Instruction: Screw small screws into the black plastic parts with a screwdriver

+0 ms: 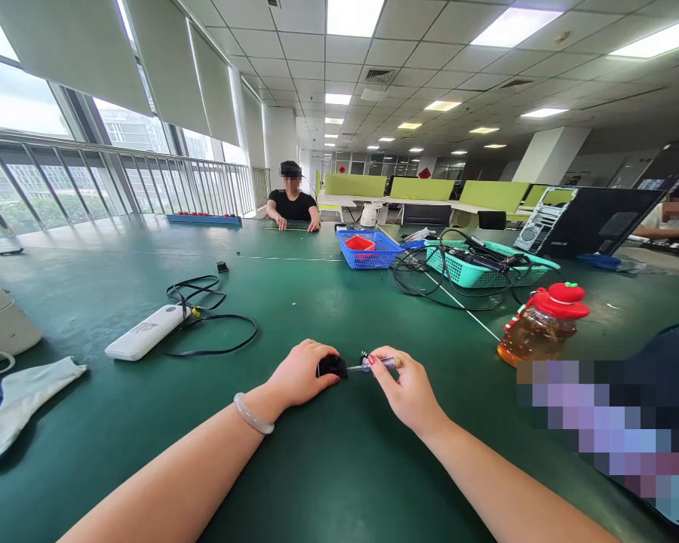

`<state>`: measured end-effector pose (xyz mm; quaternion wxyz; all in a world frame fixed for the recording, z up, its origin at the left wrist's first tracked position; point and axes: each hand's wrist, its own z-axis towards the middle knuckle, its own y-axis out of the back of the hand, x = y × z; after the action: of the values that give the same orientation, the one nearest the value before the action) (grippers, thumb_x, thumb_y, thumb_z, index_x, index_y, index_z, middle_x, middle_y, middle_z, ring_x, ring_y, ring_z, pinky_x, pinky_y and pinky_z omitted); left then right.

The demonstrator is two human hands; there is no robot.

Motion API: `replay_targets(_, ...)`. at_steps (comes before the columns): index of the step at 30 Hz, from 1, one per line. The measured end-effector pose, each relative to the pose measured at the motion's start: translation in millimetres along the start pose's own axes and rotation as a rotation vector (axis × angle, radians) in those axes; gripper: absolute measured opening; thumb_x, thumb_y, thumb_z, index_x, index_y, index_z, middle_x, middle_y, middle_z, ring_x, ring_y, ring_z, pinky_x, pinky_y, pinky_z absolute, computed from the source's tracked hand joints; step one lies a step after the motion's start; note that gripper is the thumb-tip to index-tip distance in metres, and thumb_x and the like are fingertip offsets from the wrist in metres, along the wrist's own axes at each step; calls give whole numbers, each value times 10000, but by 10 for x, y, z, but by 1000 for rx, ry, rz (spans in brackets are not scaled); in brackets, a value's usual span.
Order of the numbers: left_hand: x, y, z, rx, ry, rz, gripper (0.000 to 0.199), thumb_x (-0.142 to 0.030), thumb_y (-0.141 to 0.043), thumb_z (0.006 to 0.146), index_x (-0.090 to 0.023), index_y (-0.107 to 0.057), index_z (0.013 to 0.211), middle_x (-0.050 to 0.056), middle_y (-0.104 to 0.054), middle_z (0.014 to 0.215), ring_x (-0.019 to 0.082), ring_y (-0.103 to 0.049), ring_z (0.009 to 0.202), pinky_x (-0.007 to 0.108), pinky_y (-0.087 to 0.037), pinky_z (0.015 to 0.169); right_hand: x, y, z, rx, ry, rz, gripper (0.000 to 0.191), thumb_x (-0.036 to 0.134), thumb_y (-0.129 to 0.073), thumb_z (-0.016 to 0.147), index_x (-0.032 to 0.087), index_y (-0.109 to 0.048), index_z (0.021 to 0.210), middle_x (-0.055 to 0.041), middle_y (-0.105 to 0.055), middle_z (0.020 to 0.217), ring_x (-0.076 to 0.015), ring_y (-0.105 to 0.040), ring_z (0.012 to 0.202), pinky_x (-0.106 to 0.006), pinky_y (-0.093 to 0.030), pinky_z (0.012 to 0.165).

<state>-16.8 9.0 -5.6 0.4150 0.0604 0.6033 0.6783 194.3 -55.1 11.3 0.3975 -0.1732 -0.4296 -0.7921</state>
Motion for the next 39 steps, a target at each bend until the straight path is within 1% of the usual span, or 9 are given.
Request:
replay_targets(4,4,-13,1,3,5,1,406,-348,-676,794,-240,-609,1180,46,-684,1149,251,-572,1091,405,-444,983,29,-11,-13,-34,86,-59,292,367,-451,936,230,-643,764,-20,-703,753,-201,-641,756,-313,-487,704)
replay_targets(9,5,-17,4,11,3,12,401,-339,-668,801,-251,-605,1187,41,-684,1155,244,-579,1092,396,-447,984,41,-20,-18,-78,165,-84,251,326,-476,932,242,-631,754,-8,-705,741,-189,-648,707,-343,-501,751)
replay_targets(18,-38,14,-7,32,15,29,366,-334,-657,812,-243,-613,1164,46,-693,1104,239,-603,1039,382,-465,940,24,-43,-14,-94,177,-96,241,322,-503,919,244,-618,722,-1,-703,716,-183,-652,678,-336,-516,711)
replay_targets(24,-4,-11,-12,24,15,46,391,-347,-654,809,-250,-602,1184,51,-690,1085,238,-605,1028,374,-468,922,54,-35,-18,-64,202,-136,251,325,-473,938,247,-614,746,8,-701,732,-176,-660,682,-332,-517,724)
replay_targets(27,6,-18,-13,23,12,49,393,-353,-652,808,-248,-601,1183,51,-692,1068,241,-605,1016,373,-474,904,31,-55,-31,-50,198,-106,209,344,-521,915,250,-625,759,2,-702,742,-188,-662,718,-344,-520,734)
replay_targets(31,4,-15,-10,15,1,38,378,-350,-662,799,-252,-608,1160,40,-695,1066,244,-605,1017,365,-476,895,-3,-82,-47,-46,165,-92,145,351,-582,874,254,-630,777,-8,-706,755,-217,-659,815,-358,-528,734)
replay_targets(35,3,-16,-3,20,13,51,381,-352,-666,797,-250,-609,1160,44,-693,1049,244,-607,1012,362,-480,884,12,-72,-54,-1,184,-99,60,276,-572,866,254,-626,851,-1,-716,802,-202,-666,804,-389,-520,800)
replay_targets(37,4,-20,-1,23,18,53,387,-358,-669,796,-250,-609,1163,48,-690,1050,242,-607,1011,361,-482,882,22,-65,-58,16,199,-80,64,244,-558,869,254,-621,879,7,-718,805,-190,-666,771,-416,-501,856)
replay_targets(39,6,-24,1,24,15,51,390,-361,-670,798,-248,-607,1166,49,-691,1056,242,-606,1017,361,-480,888,21,-66,-63,17,209,-72,55,236,-562,869,253,-614,869,15,-715,784,-180,-660,733,-441,-477,904)
